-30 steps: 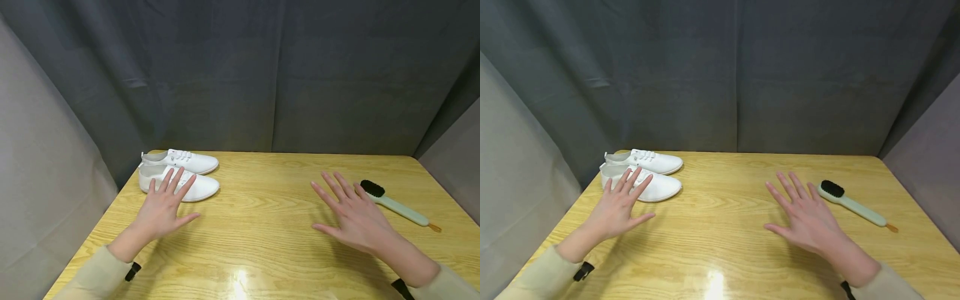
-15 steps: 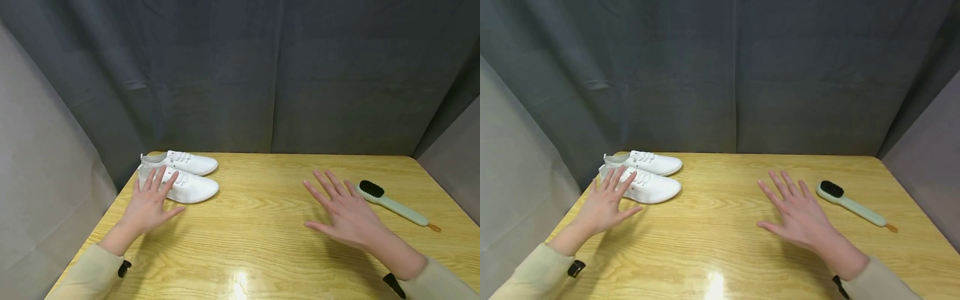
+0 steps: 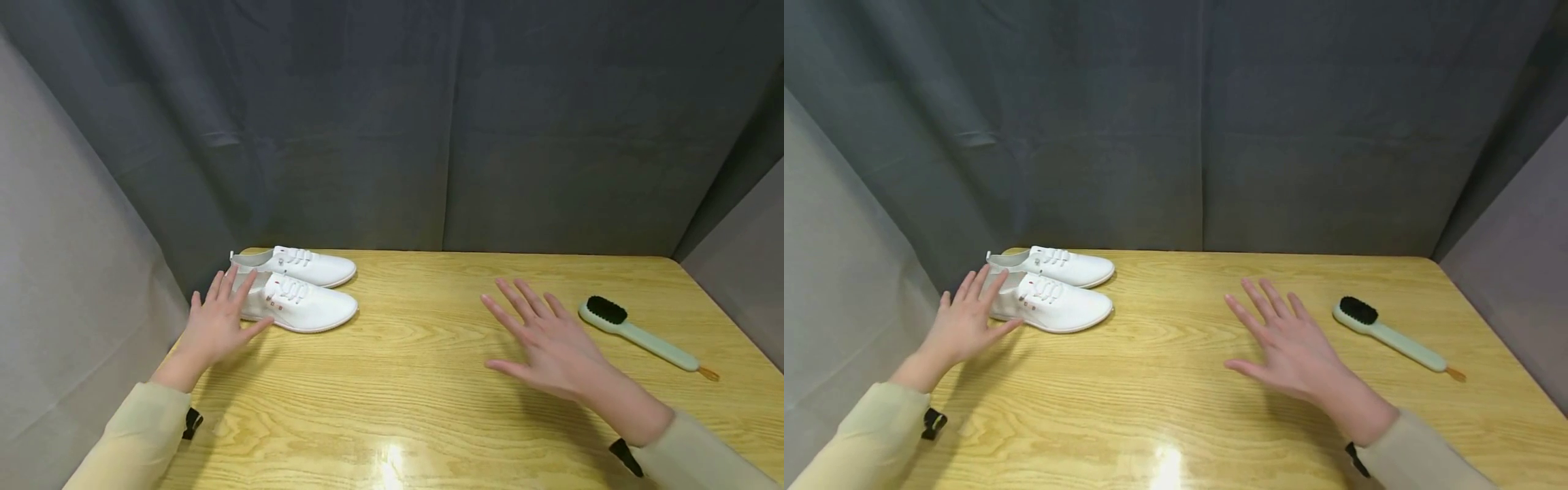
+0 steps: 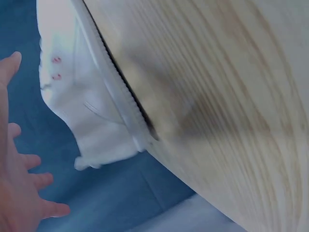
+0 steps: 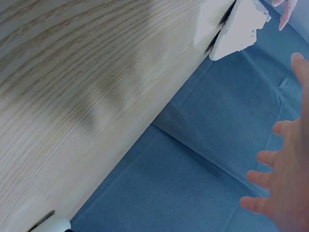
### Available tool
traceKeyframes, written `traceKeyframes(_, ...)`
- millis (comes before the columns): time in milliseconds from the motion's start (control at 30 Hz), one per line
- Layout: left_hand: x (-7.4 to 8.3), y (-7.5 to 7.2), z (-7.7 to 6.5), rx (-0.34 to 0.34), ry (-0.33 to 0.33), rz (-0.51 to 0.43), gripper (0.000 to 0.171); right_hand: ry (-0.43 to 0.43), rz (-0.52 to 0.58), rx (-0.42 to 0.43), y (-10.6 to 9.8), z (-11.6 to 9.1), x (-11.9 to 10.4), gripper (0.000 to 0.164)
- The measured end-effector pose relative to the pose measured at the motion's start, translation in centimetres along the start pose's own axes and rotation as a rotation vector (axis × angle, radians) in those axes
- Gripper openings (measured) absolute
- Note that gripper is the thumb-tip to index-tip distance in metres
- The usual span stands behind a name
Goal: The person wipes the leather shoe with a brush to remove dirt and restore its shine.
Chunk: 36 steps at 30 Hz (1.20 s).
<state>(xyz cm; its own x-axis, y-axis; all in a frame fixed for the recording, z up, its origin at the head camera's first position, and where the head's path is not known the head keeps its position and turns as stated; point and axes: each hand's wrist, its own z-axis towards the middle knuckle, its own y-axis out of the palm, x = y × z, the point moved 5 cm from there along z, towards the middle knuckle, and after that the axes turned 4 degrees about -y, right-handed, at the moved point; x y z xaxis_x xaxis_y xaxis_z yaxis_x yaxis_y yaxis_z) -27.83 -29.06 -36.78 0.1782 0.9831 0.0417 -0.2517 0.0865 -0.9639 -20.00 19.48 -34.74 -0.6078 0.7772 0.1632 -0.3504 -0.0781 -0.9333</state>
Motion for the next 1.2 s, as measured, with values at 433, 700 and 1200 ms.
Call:
traceKeyframes(433, -2.7, 0.9, 1.6, -0.018, -0.083, -0.072, 0.097, -0.052, -0.003, -0.015, 1.1, 1.8, -0.6, 0.09)
traceKeyframes(700, -3.7, 1.8, 2.4, -0.084, -0.122, -0.123, 0.1, -0.077, 0.018, -0.035, 1.8, 3.2, -1.5, 0.09)
traceKeyframes(1200, -4.9, 3.5, 3.9, -0.216, -0.204, -0.311, 0.115, -0.087, 0.08, -0.07, 3.7, 5.4, -2.7, 0.089)
